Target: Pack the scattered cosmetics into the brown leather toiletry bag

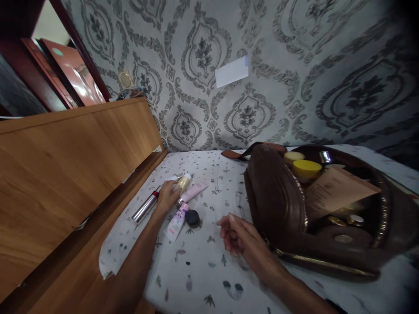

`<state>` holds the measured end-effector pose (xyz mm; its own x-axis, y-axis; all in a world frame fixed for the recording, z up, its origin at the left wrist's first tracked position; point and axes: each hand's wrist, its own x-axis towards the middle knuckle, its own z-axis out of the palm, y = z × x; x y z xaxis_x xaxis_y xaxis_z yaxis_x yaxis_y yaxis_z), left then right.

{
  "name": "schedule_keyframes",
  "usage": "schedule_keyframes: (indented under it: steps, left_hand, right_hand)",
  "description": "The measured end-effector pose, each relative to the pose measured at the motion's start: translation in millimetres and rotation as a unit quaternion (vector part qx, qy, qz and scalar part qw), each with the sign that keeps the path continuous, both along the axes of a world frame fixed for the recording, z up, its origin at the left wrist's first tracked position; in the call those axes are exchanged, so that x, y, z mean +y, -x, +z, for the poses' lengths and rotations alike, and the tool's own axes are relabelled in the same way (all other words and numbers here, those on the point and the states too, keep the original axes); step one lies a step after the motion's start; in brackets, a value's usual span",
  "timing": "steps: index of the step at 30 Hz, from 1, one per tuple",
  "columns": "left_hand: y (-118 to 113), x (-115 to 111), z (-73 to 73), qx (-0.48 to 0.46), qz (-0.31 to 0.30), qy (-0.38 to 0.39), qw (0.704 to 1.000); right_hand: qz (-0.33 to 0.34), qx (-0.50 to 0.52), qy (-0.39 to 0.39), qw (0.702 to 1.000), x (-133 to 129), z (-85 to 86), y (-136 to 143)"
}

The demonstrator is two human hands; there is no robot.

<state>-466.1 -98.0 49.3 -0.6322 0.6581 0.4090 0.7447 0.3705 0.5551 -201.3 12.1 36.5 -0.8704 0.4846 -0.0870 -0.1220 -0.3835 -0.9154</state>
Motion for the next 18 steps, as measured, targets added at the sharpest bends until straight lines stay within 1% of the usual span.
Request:
schedule_keyframes:
  steps: [6,11,15,18]
  left_hand:
    - [-6,-2,14.1,-0.007,-0.016,-0.073,0.997]
    - [2,-4,13.6,-0.038,0.006,-0.131,0.991]
    - [4,-5,10.9,-0.037,0.031,-0.132,0.99]
    - [-4,-4,12.1,-0.02,0.022,-0.099,0.995]
  right_hand:
    - [0.0,-0.004,0.009,1.0,-1,3.8,0]
    - [-0.002,-0.005,0.01,1.0,-1,5.6,-1]
    - [-0.002,-0.01,0.017,1.0,0,4.2,-1]
    - [-0.004,-0.005,0.016,1.0,0,5.0,-1]
